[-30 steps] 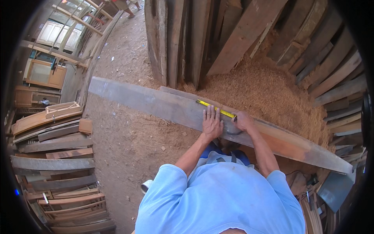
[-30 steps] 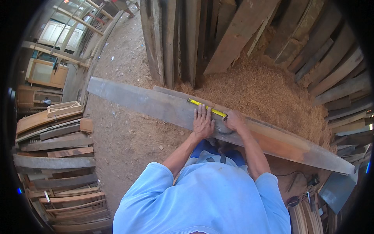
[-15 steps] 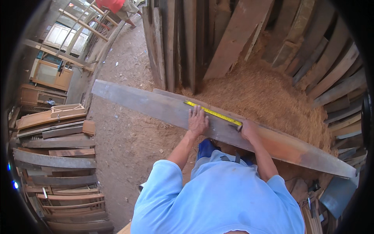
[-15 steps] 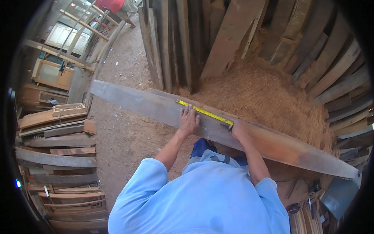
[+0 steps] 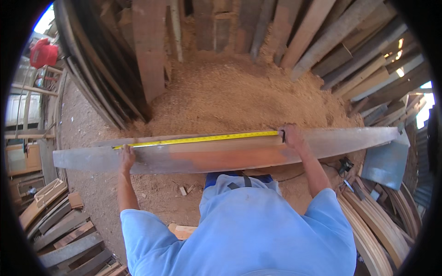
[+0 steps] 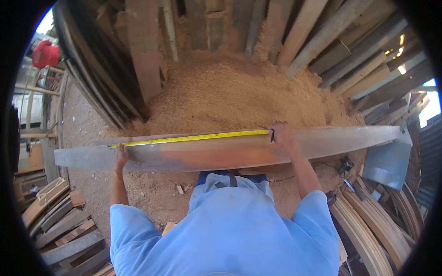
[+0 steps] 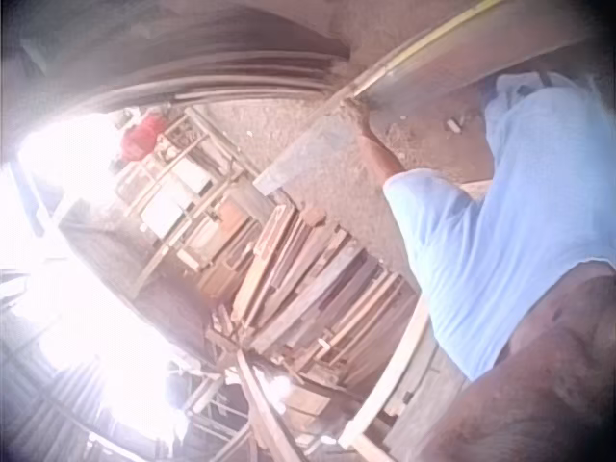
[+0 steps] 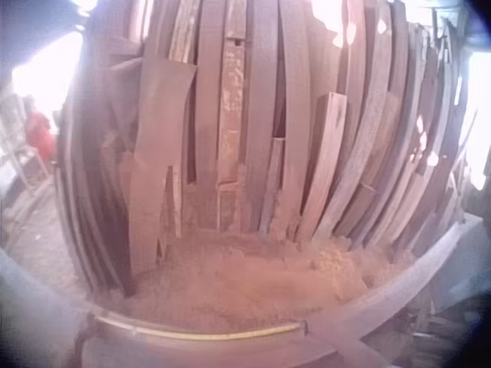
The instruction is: The person measures a long wooden plank and a wooden frame using a tape measure and marks a point on the plank with a pencil.
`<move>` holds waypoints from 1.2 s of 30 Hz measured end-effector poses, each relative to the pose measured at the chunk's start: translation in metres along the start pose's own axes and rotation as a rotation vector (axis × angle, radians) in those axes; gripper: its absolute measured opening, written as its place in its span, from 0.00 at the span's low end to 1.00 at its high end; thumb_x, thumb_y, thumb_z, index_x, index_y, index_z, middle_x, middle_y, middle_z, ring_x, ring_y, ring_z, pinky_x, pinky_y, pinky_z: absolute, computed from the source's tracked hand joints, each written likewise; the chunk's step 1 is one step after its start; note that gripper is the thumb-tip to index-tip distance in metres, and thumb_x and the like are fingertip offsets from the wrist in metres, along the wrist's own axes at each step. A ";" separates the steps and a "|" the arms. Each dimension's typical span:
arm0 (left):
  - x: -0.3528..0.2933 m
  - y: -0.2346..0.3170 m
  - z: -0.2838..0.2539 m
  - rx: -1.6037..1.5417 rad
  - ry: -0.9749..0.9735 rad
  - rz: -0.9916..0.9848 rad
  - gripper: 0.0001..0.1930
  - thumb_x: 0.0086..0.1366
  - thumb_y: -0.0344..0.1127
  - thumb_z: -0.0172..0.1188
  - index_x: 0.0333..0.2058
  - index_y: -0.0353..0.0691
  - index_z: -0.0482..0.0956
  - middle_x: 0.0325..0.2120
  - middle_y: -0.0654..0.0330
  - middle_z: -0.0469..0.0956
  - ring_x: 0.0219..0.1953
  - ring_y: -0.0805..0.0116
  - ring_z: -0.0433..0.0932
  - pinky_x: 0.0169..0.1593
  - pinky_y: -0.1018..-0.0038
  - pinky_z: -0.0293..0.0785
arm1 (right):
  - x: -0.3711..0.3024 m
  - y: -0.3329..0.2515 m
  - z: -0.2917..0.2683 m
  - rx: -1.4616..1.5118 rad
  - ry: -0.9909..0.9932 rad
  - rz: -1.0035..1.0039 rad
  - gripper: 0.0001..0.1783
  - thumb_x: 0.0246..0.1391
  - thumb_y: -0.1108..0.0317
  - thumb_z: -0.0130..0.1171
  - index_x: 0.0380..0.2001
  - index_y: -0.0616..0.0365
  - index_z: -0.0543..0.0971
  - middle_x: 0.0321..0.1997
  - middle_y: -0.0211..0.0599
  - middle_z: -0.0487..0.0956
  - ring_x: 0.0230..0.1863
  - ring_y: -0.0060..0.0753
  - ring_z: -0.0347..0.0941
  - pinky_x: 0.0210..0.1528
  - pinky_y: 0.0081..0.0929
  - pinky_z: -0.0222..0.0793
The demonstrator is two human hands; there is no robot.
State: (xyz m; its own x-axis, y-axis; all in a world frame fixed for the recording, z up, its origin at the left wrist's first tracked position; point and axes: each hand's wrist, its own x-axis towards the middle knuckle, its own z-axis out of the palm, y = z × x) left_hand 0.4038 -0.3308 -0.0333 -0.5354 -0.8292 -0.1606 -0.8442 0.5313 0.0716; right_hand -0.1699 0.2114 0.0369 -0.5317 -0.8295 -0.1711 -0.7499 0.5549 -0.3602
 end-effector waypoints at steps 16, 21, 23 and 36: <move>0.015 0.068 -0.056 0.308 -0.300 -0.060 0.20 0.66 0.45 0.55 0.45 0.32 0.76 0.45 0.36 0.78 0.51 0.38 0.75 0.55 0.47 0.68 | -0.037 0.145 0.006 -0.259 -0.240 0.370 0.06 0.50 0.69 0.59 0.31 0.54 0.83 0.40 0.50 0.83 0.49 0.58 0.77 0.47 0.47 0.73; 0.067 0.179 -0.077 0.534 -0.444 0.058 0.14 0.62 0.41 0.55 0.40 0.45 0.85 0.45 0.45 0.83 0.50 0.49 0.81 0.52 0.55 0.75 | -0.034 0.108 -0.014 -0.337 -0.189 0.516 0.10 0.54 0.66 0.57 0.37 0.52 0.83 0.48 0.43 0.82 0.57 0.55 0.72 0.55 0.52 0.68; 0.068 0.278 -0.070 0.388 -0.466 0.162 0.16 0.62 0.45 0.55 0.41 0.47 0.87 0.49 0.53 0.82 0.52 0.55 0.81 0.55 0.60 0.76 | -0.038 0.099 -0.022 -0.356 -0.239 0.536 0.12 0.56 0.65 0.54 0.41 0.51 0.83 0.50 0.42 0.81 0.59 0.55 0.70 0.57 0.55 0.66; -0.116 0.660 0.040 -0.379 -0.483 0.371 0.10 0.61 0.42 0.63 0.41 0.52 0.82 0.43 0.55 0.82 0.51 0.51 0.77 0.56 0.47 0.65 | -0.035 0.119 -0.008 -0.296 -0.240 0.421 0.15 0.56 0.65 0.52 0.45 0.52 0.81 0.55 0.50 0.78 0.61 0.56 0.70 0.60 0.61 0.64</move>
State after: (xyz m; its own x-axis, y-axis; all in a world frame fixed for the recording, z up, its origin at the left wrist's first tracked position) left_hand -0.0904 0.1230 -0.0063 -0.7918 -0.3891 -0.4709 -0.6064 0.5934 0.5293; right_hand -0.2439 0.3073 0.0071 -0.7302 -0.5051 -0.4601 -0.5897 0.8060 0.0510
